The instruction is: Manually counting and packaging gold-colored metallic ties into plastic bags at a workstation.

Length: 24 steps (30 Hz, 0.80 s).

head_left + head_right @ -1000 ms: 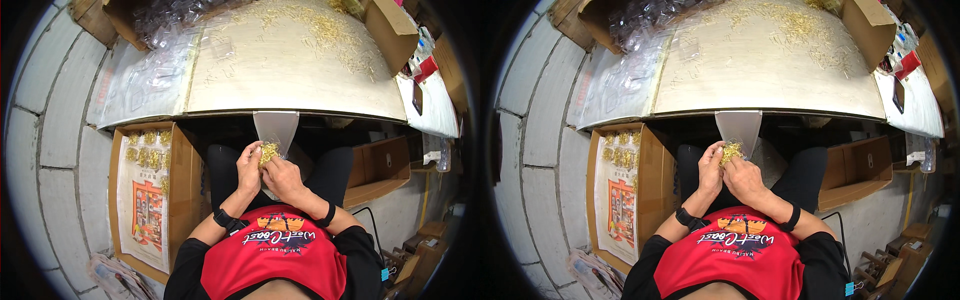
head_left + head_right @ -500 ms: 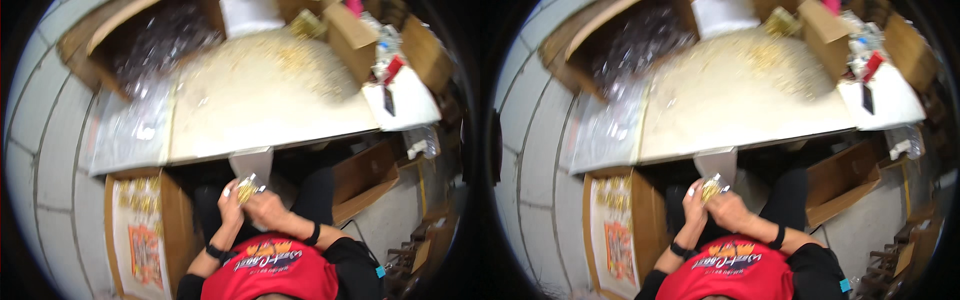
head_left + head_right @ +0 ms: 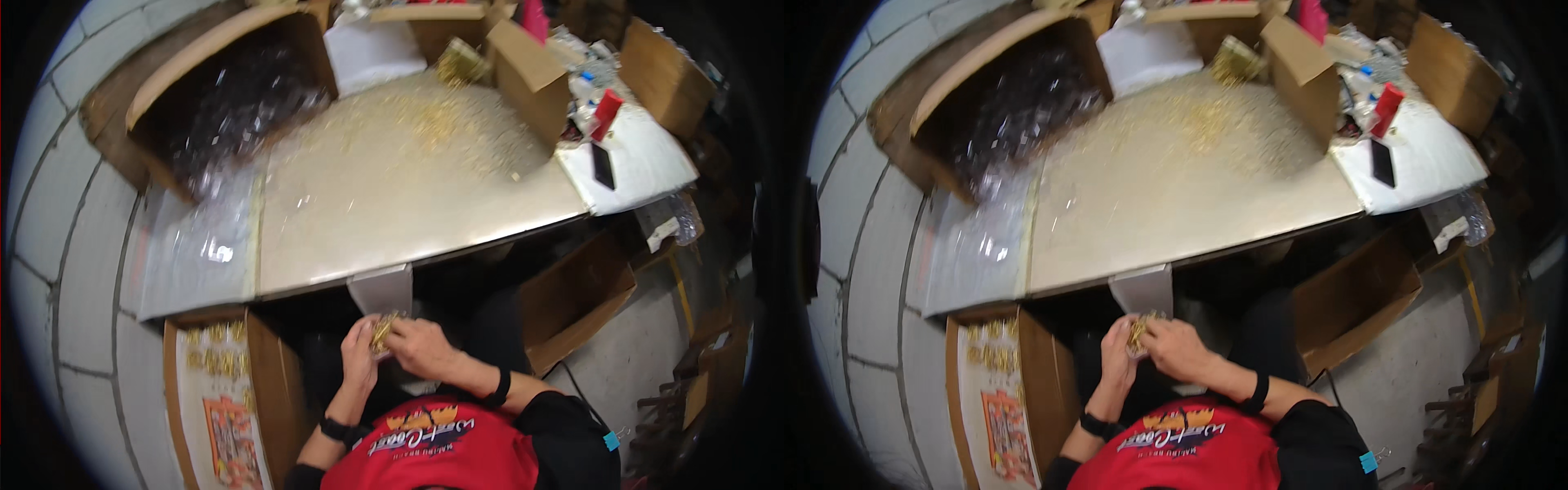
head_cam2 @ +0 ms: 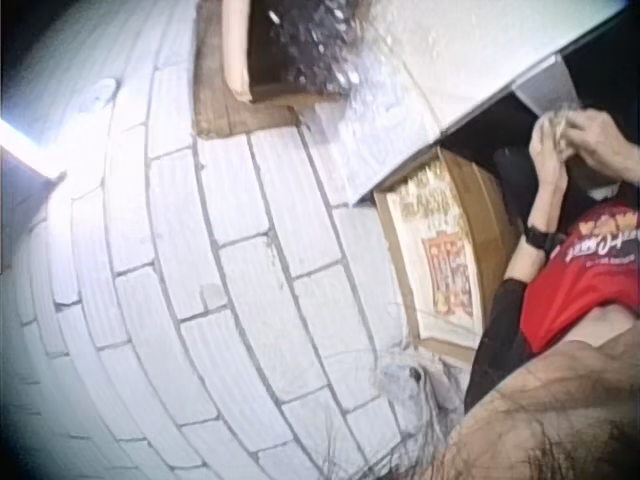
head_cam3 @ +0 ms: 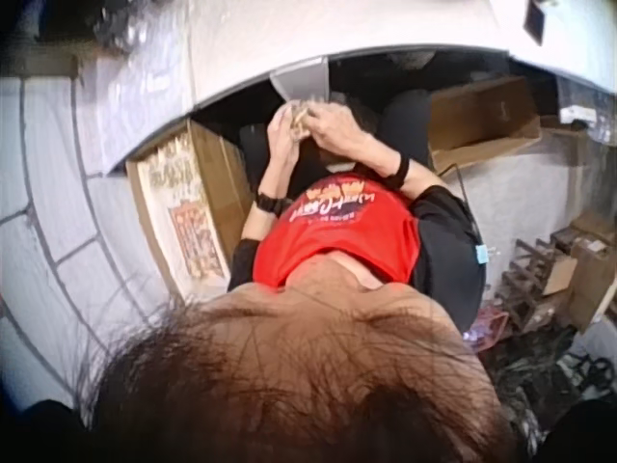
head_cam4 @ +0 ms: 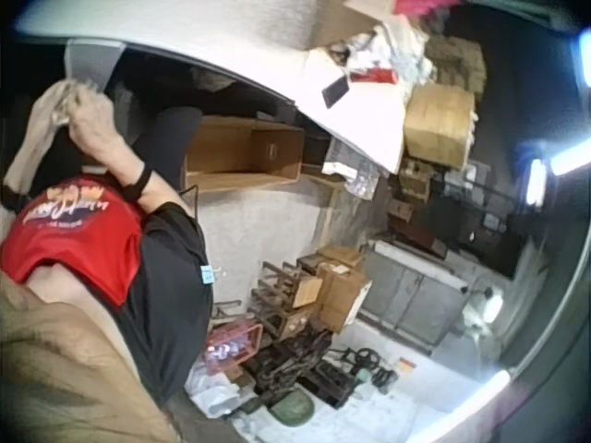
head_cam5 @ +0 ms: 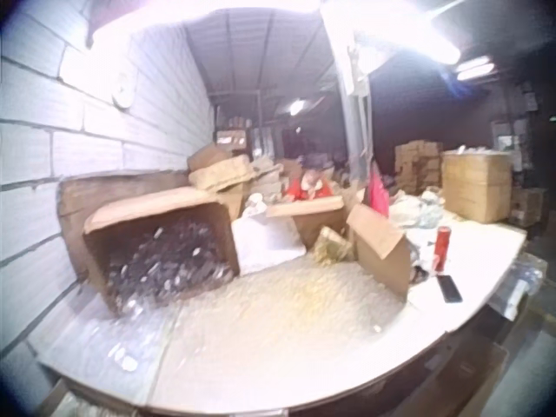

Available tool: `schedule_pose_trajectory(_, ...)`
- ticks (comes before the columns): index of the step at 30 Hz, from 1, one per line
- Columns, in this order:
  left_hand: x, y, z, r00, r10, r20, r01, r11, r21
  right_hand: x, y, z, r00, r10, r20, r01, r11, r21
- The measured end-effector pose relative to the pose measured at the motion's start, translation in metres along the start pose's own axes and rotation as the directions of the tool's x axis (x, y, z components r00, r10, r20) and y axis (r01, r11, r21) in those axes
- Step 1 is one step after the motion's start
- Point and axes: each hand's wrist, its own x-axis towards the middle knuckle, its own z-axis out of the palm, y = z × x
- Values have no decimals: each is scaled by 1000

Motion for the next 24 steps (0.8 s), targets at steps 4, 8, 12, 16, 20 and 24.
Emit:
schedule_pose_trajectory(4, 18, -9, -13, 999, 0, 42, 0, 1000, 6, 8, 8, 12, 992, 118, -39, -107, 972, 210)
schedule_pose_trajectory(8, 10, -8, -25, 996, -72, 54, 74, 996, -40, 9, 1, 27, 989, 148, 18, -149, 979, 138)
schedule_pose_trajectory(12, 6, -15, -42, 995, -79, 52, 82, 995, -57, 4, -5, 39, 991, 64, 117, -64, 998, -7)
schedule_pose_trajectory(16, 3, -5, -39, 994, -103, 29, 105, 990, -93, 5, -3, 31, 989, 144, -19, -141, 982, 128)
schedule_pose_trajectory(20, 19, -14, -45, 999, -8, 47, 16, 983, -182, 1, -3, 36, 959, -135, 248, 141, 990, -5)
schedule_pose_trajectory(24, 19, -12, -49, 999, -30, 20, 34, 978, -204, -2, -2, 40, 946, -127, 300, 166, 980, -109)
